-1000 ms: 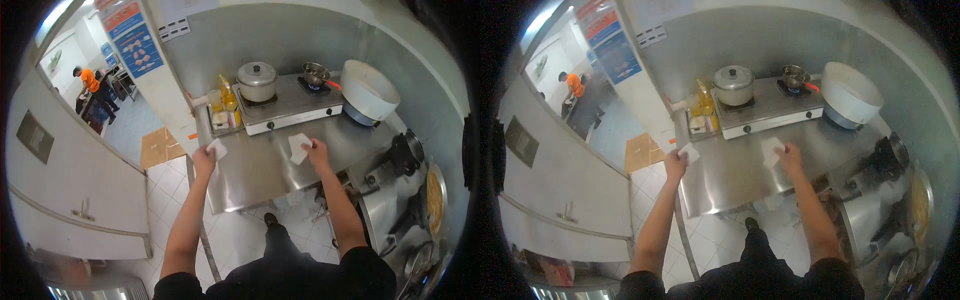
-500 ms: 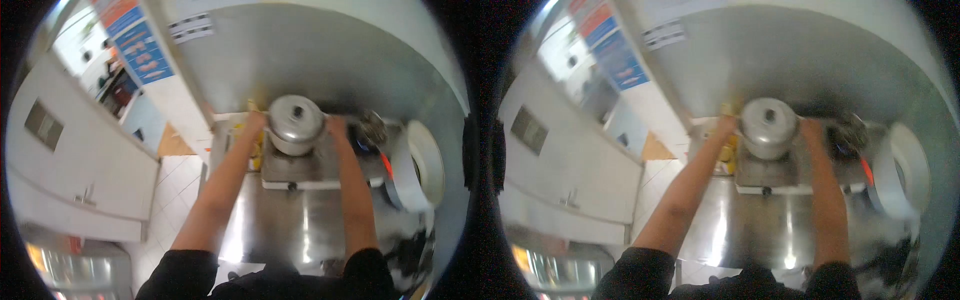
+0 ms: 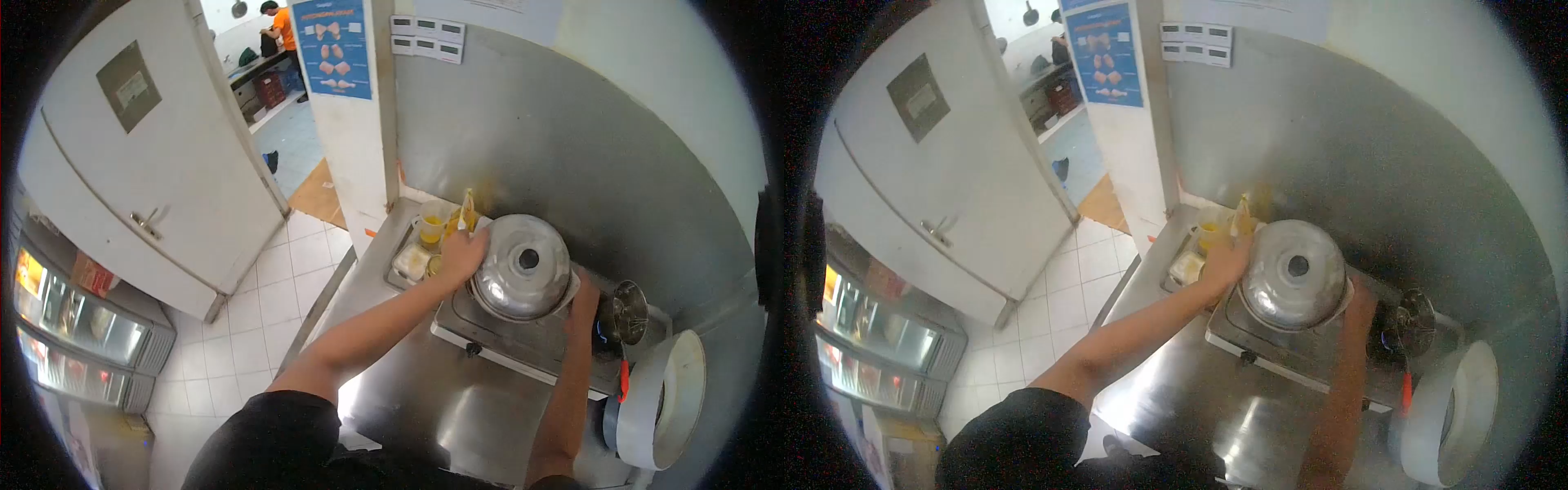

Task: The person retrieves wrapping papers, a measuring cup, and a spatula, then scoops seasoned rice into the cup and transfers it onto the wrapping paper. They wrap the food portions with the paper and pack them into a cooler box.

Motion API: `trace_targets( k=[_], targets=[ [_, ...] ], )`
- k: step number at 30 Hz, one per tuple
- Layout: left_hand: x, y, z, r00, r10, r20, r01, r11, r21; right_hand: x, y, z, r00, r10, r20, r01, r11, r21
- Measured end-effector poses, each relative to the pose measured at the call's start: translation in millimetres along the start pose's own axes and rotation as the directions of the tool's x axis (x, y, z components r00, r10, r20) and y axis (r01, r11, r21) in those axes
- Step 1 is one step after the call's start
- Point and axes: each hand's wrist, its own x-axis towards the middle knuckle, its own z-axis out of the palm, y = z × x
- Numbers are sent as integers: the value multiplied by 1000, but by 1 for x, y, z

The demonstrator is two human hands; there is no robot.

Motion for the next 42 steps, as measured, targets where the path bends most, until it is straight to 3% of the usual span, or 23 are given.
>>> trace_targets(
  k=[4,6,8,10,11,13,15,16,17,19,21,23,24,26,28,31,32,35,36,39,40,42],
  targets=[
    [-60,-2,-80,994,-70,83,82,984,-157,-74,-32,5,998,-64,23,68,957,-282],
    [-115,12,-140,991,-131,-4,128,974,-189,-141,-54,35,984,-179,19,166,864,-475],
    [-171,-3,-196,987,-140,-76,126,979,-162,-192,-42,50,991,-92,99,115,955,-273],
    [-235,-27,-253,968,-181,-172,133,957,-258,-249,-25,77,995,-30,99,57,957,-286],
    [-271,-46,-281,954,-166,-249,118,973,-196,-273,-13,93,973,-63,223,117,964,-238],
    [-357,-31,-358,905,-361,-223,317,925,-212,-327,17,119,884,-95,457,181,972,-147],
    [-446,-48,-410,847,-370,-380,312,927,-207,-401,27,153,785,-63,616,184,974,-135],
    [-496,-56,-439,797,-375,-473,316,927,-203,-446,33,175,709,-44,703,186,974,-126],
    [-545,-62,-468,747,-413,-520,412,903,-126,-493,41,194,703,-49,709,174,979,-105],
    [-642,-62,-518,625,-385,-680,252,923,-291,-590,50,229,625,-2,781,127,987,-99],
    [-717,-112,-534,450,-339,-826,375,911,-170,-670,78,269,434,54,899,115,987,-115],
    [-817,-101,-575,275,-361,-891,410,883,-231,-744,97,292,250,77,965,156,981,-119],
    [-860,-104,-594,215,-380,-900,404,873,-273,-770,115,310,-41,-112,993,608,786,114],
    [-938,-106,-628,104,-404,-909,396,855,-335,-877,124,325,11,-1,1000,529,848,-5],
    [-967,-126,-640,-23,-400,-916,365,850,-380,-916,138,352,-116,158,981,401,911,-99],
    [-1063,-142,-695,-180,-420,-890,389,800,-456,-1048,169,382,-227,187,956,363,927,-95],
    [-1088,-152,-706,-225,-438,-870,397,774,-493,-1082,182,392,-245,222,944,465,881,-86],
    [-1167,-189,-731,-356,-414,-838,371,760,-533,-1198,227,403,-341,202,918,412,910,-47],
    [-1190,-195,-746,-406,-406,-819,355,755,-551,-1236,247,418,-424,210,881,349,936,-56],
    [-1257,-194,-798,-570,-370,-734,329,716,-616,-1354,277,454,-568,235,789,454,889,62],
    [-1292,-197,-808,-616,-373,-694,301,703,-645,-1399,281,457,-608,374,700,510,860,-16],
    [-1340,-206,-832,-702,-340,-626,262,694,-671,-1494,279,451,-704,300,643,462,882,95]
  ],
)
